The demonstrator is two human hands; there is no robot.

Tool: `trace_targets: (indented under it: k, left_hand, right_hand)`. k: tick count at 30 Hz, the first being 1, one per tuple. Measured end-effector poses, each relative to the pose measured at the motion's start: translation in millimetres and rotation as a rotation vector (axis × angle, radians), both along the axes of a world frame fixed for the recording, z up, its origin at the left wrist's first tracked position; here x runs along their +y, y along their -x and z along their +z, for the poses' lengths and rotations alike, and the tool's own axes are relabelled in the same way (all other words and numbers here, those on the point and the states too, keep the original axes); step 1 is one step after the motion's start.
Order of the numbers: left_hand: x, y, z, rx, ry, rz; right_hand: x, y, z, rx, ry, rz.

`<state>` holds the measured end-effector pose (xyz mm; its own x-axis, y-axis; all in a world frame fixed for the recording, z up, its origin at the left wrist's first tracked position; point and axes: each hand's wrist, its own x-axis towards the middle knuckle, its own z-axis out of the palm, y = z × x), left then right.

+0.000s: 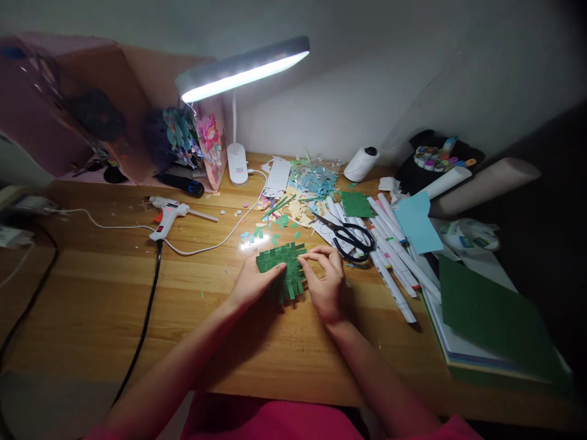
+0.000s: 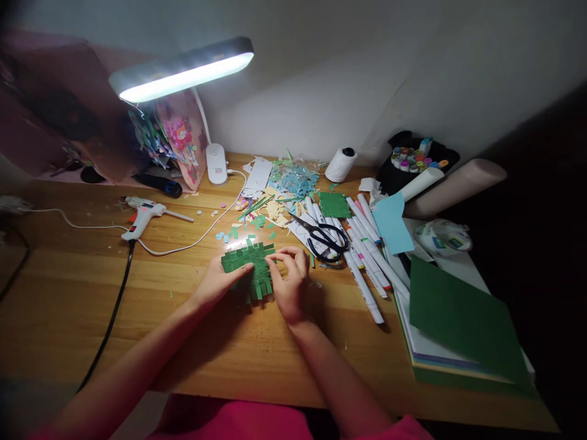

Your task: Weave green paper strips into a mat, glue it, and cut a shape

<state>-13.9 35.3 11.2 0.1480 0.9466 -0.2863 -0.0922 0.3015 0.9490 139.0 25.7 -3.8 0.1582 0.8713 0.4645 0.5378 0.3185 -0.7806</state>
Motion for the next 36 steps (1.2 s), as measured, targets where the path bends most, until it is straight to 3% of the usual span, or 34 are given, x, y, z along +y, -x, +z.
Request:
trace_targets:
  k: [15, 20, 36]
  left_hand:
    - [-5.7, -4.0, 4.4, -0.112, 0.033, -0.066]
    - [-2.6, -3.5, 2.7, -0.032, -0.017, 0.008]
    - [3.0, -1.1, -0.2, -0.015, -0.001, 0.051]
  right_hand:
    - [0.1, 2.2, -5.2, -0.070, -0.003, -0.007]
    - [0.5, 1.8, -5.6, -0.072, 0.005, -0.001]
    - [-1.6, -0.8, -0.7, -0.011, 0.059, 0.099]
